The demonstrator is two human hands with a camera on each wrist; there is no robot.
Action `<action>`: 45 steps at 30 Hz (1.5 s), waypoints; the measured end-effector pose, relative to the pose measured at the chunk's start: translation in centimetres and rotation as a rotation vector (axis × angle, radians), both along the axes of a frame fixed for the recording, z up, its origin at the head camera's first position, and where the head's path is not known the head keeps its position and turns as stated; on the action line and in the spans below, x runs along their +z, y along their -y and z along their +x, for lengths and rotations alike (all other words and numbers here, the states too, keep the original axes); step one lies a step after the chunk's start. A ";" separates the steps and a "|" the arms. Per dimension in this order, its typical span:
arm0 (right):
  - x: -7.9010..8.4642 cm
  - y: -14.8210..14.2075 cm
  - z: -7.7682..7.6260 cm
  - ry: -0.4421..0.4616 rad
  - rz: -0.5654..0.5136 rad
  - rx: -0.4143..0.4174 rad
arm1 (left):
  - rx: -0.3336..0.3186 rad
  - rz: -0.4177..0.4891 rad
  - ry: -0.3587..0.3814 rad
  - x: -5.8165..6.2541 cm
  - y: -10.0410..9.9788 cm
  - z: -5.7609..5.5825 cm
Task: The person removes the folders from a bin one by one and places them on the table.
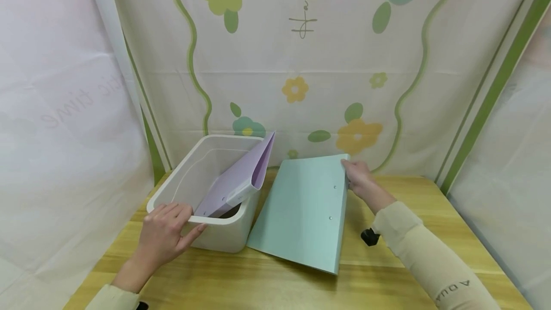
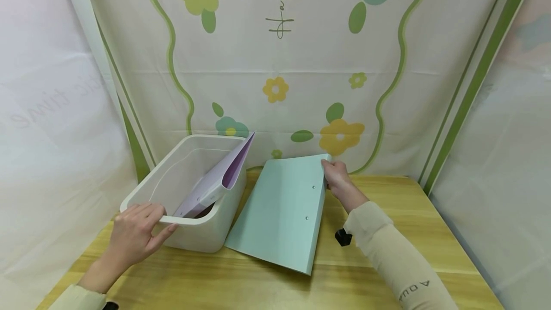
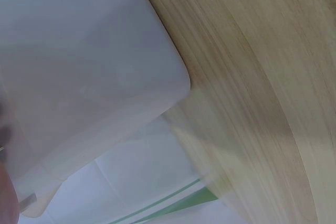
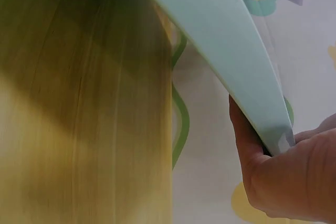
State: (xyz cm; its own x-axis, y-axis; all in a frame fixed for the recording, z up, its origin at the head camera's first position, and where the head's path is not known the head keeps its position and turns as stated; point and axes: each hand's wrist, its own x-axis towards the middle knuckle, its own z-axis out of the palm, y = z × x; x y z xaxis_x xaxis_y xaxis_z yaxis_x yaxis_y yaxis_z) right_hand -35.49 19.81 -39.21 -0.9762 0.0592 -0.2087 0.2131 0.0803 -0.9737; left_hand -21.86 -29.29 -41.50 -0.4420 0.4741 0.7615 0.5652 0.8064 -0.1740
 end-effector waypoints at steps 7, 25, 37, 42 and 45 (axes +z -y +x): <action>-0.9 -0.3 -0.6 -0.013 0.063 0.023 | -0.006 0.005 -0.003 -0.1 0.0 -0.1; -2.3 -0.6 -1.4 0.029 0.184 0.100 | -0.003 -0.001 -0.016 0.1 0.0 0.0; -4.2 -0.2 -1.3 -0.033 0.382 0.140 | -0.004 0.004 -0.001 -0.3 0.1 0.2; -4.7 -0.2 -1.4 -0.100 0.517 0.154 | -0.005 0.006 -0.001 -0.2 0.0 0.1; -4.8 -0.3 -1.6 -0.110 0.570 0.155 | -0.003 0.007 -0.002 -0.1 0.0 0.1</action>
